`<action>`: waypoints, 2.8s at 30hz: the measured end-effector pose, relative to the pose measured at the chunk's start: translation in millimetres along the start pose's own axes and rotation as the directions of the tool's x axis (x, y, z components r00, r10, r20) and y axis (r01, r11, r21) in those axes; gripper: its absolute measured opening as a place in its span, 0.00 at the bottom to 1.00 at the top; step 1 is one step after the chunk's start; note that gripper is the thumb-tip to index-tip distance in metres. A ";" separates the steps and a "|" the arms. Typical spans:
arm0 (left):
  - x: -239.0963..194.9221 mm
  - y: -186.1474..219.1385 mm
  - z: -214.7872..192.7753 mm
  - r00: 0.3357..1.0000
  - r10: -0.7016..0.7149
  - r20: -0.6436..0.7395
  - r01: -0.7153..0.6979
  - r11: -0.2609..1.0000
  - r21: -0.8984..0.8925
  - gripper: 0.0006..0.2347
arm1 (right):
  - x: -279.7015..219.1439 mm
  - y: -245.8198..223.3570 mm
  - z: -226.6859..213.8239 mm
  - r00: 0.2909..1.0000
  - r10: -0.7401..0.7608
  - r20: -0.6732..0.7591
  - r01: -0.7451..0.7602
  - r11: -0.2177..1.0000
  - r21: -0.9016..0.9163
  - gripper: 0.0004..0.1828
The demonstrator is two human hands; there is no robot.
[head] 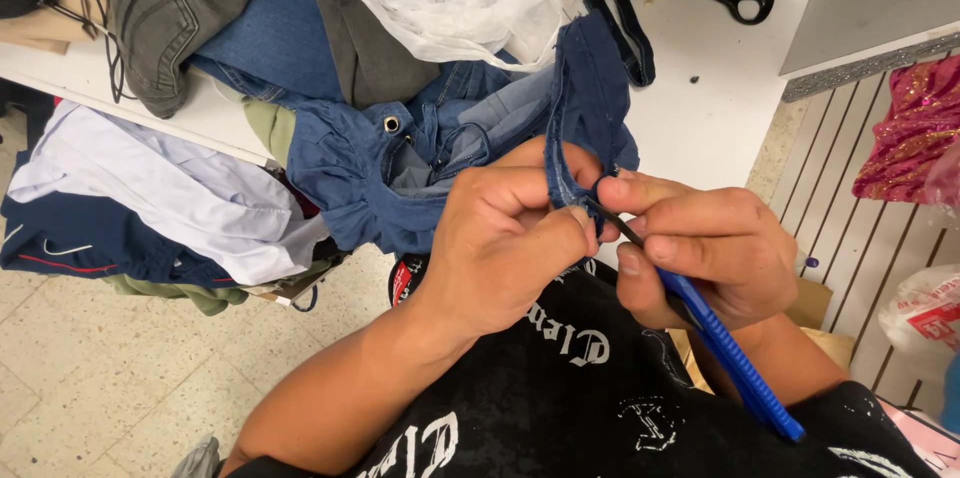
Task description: The person uses a blue utility knife to cut the hem of a pair of blue jeans. They hold the fabric taut with one hand while carefully slicing the seam with the other. The person repeatedly adjusts the jeans to continue cutting along the edge.
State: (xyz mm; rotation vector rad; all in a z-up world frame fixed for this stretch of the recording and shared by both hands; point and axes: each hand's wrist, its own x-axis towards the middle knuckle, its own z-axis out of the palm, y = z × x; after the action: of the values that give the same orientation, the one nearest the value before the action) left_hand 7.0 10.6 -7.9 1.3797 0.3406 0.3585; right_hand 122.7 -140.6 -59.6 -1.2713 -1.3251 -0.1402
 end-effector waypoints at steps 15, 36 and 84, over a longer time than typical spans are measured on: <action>-1.0 0.4 1.3 0.994 -0.105 0.031 0.104 0.995 0.008 0.04 | -15.3 16.3 -14.8 0.999 -0.020 0.047 0.010 0.979 0.203 0.11; -7.9 2.3 -2.4 0.994 -0.087 0.071 0.086 0.996 0.023 0.07 | -6.2 12.9 -12.4 0.991 -0.118 0.057 0.112 0.989 0.097 0.07; -56.6 -77.5 -5.0 0.946 -0.232 0.227 0.313 0.836 -0.450 0.09 | -22.7 7.8 -10.5 0.706 0.655 0.269 -0.708 0.664 0.240 0.04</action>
State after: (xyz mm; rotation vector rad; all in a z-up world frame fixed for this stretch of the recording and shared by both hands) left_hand -42.3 -21.7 -83.8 0.8437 0.2829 0.0771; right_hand 127.1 -157.9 -78.7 -1.4255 -0.8579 0.7143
